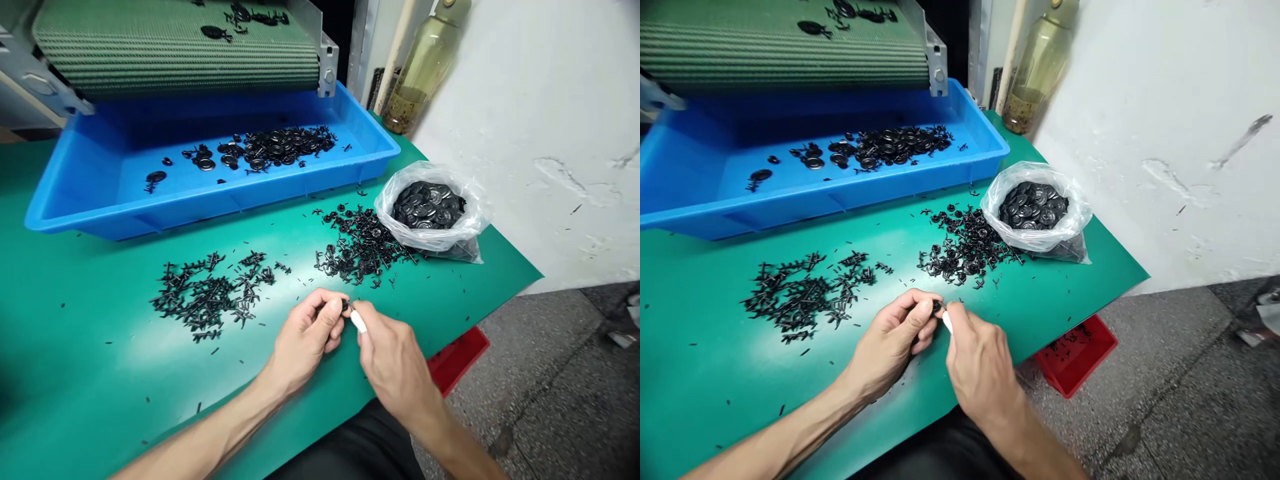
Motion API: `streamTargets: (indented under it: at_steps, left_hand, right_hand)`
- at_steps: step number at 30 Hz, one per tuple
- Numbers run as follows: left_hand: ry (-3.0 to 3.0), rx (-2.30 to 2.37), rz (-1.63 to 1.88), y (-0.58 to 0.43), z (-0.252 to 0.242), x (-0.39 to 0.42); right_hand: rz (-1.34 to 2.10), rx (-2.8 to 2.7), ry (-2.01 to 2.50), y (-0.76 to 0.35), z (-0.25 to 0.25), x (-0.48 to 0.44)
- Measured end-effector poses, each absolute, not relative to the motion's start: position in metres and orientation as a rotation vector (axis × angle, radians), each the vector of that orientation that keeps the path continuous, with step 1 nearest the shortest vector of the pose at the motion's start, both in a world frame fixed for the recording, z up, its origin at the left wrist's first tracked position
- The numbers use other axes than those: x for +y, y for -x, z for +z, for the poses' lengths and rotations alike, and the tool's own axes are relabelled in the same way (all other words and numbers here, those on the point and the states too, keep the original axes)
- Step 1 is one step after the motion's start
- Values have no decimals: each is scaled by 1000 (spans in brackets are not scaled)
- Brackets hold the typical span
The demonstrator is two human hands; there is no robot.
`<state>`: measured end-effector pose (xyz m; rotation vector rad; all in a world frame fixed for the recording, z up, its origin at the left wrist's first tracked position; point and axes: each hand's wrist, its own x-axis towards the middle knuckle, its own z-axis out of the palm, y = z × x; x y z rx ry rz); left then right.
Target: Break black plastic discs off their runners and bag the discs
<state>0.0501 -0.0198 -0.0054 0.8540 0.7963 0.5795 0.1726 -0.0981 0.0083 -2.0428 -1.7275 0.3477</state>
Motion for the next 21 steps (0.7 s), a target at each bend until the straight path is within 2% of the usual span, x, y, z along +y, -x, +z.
streamTargets:
  at_steps: [2, 8, 14, 21]
  left_hand:
    - [-826, 838, 626, -51, -5, -21]
    - [-642, 813, 643, -52, 3, -16]
    - [-571, 763, 601, -50, 6, -11]
    - [-736, 745, 457, -49, 1, -14]
  right_hand:
    - [443, -1539, 2072, -174, 2, -95]
    - [197, -1433, 2146, -217, -6, -77]
    - [300, -1419, 2098, -229, -3, -63]
    - [939, -1269, 1761, -208, 17, -80]
